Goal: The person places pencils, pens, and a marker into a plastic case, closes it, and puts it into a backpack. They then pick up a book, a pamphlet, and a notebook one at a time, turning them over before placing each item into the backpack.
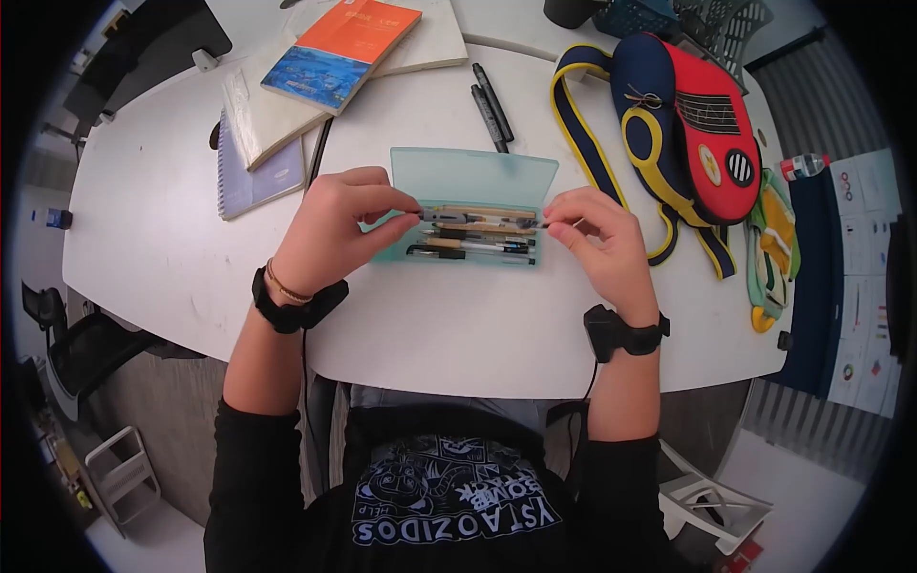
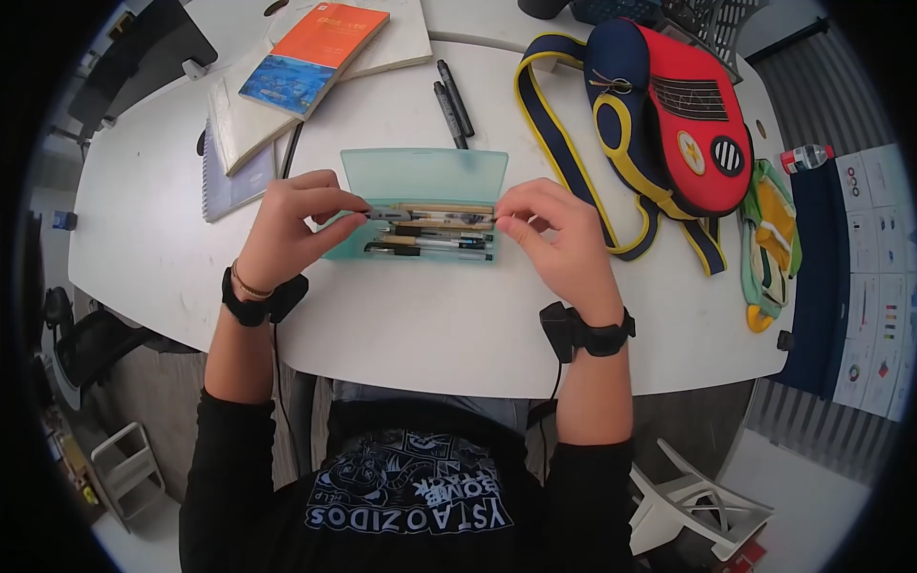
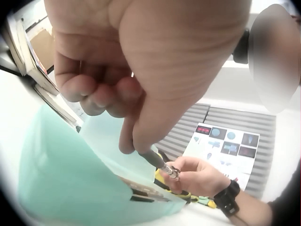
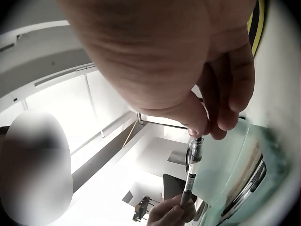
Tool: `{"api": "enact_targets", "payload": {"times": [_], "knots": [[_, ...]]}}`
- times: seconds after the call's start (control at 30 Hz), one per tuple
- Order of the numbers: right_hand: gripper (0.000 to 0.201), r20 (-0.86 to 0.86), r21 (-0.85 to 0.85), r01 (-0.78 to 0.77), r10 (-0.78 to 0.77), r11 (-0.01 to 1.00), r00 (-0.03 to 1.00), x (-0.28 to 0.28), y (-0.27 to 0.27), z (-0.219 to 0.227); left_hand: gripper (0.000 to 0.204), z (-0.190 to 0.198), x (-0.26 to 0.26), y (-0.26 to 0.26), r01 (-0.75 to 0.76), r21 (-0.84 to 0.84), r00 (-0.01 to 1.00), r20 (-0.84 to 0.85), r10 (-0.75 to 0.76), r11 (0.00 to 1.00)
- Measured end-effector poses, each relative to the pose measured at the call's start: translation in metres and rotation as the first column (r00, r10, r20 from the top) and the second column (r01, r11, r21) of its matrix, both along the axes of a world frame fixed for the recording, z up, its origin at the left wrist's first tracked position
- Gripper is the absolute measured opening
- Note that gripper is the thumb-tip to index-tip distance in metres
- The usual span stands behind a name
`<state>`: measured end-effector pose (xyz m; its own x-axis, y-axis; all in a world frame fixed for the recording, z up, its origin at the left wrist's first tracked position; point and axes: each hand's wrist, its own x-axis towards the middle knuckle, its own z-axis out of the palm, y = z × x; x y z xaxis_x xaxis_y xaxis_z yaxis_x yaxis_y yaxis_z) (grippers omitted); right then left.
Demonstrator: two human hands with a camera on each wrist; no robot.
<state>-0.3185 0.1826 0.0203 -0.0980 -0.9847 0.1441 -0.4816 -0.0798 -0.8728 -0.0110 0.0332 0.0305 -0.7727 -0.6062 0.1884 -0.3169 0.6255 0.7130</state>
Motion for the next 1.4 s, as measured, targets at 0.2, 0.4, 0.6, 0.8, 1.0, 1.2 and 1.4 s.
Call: {"api": "enact_targets", "payload": {"times": [0.2,0.4,0.6,0.8,1.0,1.2,1.4], "knots": [[0.010,-0.054,0.082,-0.052,0.057,0.995,0.997,0.005,0.003,0.002,0.017,-0.016,-0.001,0.002,0.097,-0.241,0.993,0.087,-0.078,0.966],[0.010,-0.130,0.118,-0.120,0.135,0.986,0.982,0.010,0.004,0.002,0.016,-0.017,-0.001,0.002,0.139,-0.240,0.988,0.104,-0.117,0.961],[0.011,-0.151,0.108,-0.140,0.156,0.984,0.976,0.012,0.004,0.002,0.016,-0.019,-0.001,0.001,0.140,-0.216,0.988,0.088,-0.124,0.966],[0.013,-0.196,0.132,-0.115,0.140,0.984,0.971,0.017,0.004,0.007,0.016,-0.018,-0.003,0.003,0.171,-0.236,0.985,0.052,-0.163,0.957],[0.014,-0.260,0.102,-0.136,0.159,0.985,0.953,0.016,0.005,0.003,0.016,-0.021,-0.006,0.005,0.157,-0.260,0.988,0.049,-0.149,0.953],[0.013,-0.269,0.082,-0.133,0.150,0.988,0.951,0.017,0.004,0.002,0.019,-0.019,-0.006,0.007,0.153,-0.223,0.987,0.083,-0.138,0.963],[0.012,-0.246,-0.082,0.001,-0.021,0.997,0.969,0.005,0.000,0.002,0.020,-0.019,-0.005,0.007,0.149,-0.250,0.988,0.080,-0.133,0.957]]}}
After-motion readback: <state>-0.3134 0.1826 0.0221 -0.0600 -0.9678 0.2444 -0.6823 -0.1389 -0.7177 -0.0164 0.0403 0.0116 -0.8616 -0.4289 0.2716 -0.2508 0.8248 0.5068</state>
